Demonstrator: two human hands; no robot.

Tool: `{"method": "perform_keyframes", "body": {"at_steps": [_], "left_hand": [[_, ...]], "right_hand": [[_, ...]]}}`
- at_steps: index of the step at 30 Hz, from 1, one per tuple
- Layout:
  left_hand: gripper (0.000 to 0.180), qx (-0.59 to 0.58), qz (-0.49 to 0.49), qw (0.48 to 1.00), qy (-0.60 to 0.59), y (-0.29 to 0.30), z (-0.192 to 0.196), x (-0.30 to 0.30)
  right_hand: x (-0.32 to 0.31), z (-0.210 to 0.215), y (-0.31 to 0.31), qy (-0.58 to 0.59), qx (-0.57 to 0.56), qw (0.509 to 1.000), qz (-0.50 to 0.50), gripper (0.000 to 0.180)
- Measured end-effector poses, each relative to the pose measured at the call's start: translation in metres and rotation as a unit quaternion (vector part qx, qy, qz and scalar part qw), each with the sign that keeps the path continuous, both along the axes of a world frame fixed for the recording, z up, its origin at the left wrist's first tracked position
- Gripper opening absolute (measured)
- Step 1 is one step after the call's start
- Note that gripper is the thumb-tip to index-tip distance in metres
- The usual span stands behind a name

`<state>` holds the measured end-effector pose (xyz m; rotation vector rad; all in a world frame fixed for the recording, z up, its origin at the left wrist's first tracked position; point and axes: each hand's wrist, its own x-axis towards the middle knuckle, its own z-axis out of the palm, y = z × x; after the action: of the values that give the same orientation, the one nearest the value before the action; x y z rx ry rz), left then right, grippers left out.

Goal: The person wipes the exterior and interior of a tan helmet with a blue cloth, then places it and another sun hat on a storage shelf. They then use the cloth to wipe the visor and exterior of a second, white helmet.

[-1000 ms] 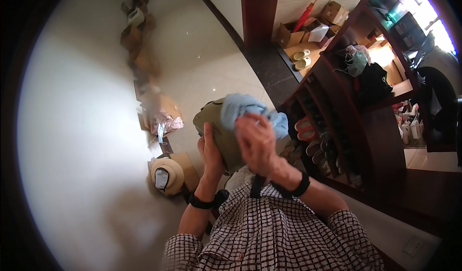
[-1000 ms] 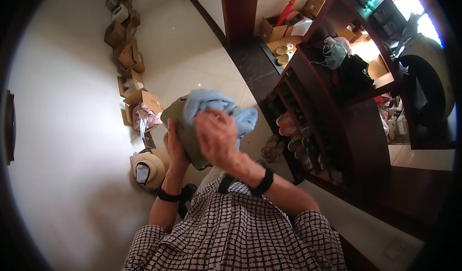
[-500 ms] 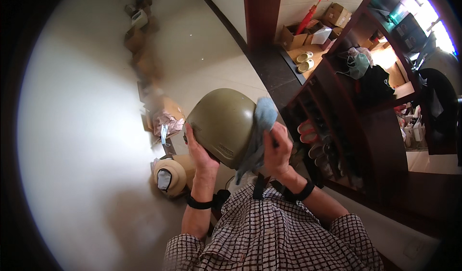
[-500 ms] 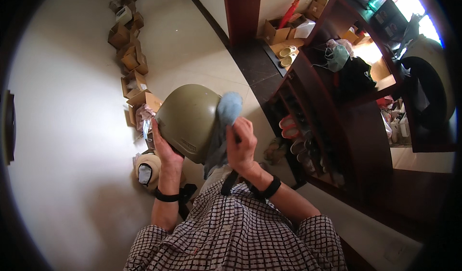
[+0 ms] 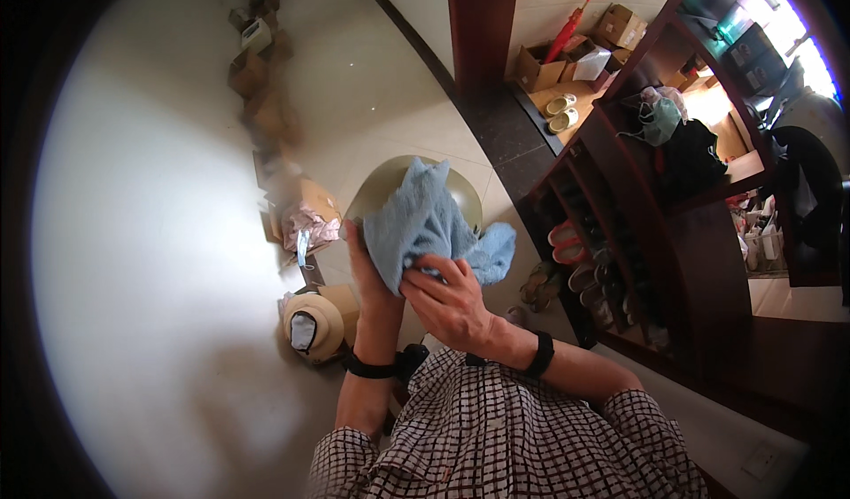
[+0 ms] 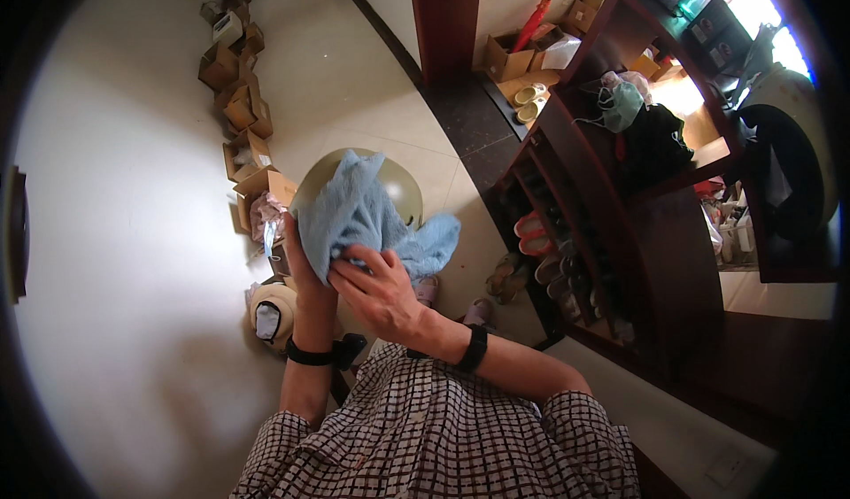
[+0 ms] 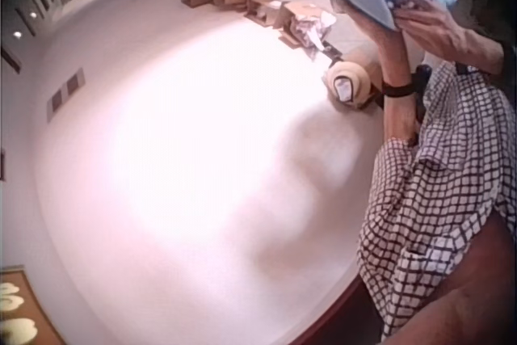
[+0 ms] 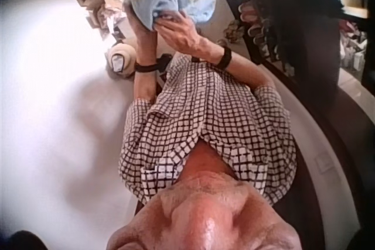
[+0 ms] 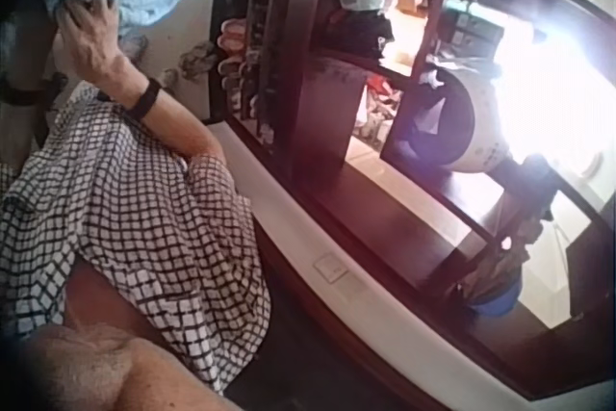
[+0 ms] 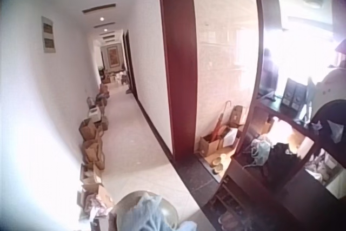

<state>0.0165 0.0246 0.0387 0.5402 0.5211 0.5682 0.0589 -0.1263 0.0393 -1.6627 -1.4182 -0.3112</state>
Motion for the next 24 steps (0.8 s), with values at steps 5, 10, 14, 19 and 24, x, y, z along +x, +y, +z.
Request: {"method": "perform_keyframes", "body": {"at_steps": [5,10,14,19,24], "left_hand": [[0.053,-0.102,0.132,0.985,0.044,0.022,0.010,0.004],[0.052,-0.076,0.138,0.987,0.036,0.029,0.020,-0.003],[0.052,-0.059,0.121,0.991,0.026,0.033,0.011,-0.019],[0.051,-0.058,0.108,0.992,0.031,0.020,0.016,-0.014],[0.050,-0.045,0.054,0.997,0.031,-0.004,0.032,-0.010]], "right_hand": [[0.018,-0.033,-0.028,0.091,0.032,0.995,-0.004,0.022],[0.035,-0.076,-0.044,0.598,0.085,0.785,-0.138,0.014],[0.052,-0.059,-0.056,0.635,0.233,0.731,-0.083,0.018],[0.048,-0.011,-0.057,0.578,0.233,0.769,-0.143,0.008],[0.058,-0.008,-0.029,0.411,0.134,0.872,-0.231,0.008]]}}
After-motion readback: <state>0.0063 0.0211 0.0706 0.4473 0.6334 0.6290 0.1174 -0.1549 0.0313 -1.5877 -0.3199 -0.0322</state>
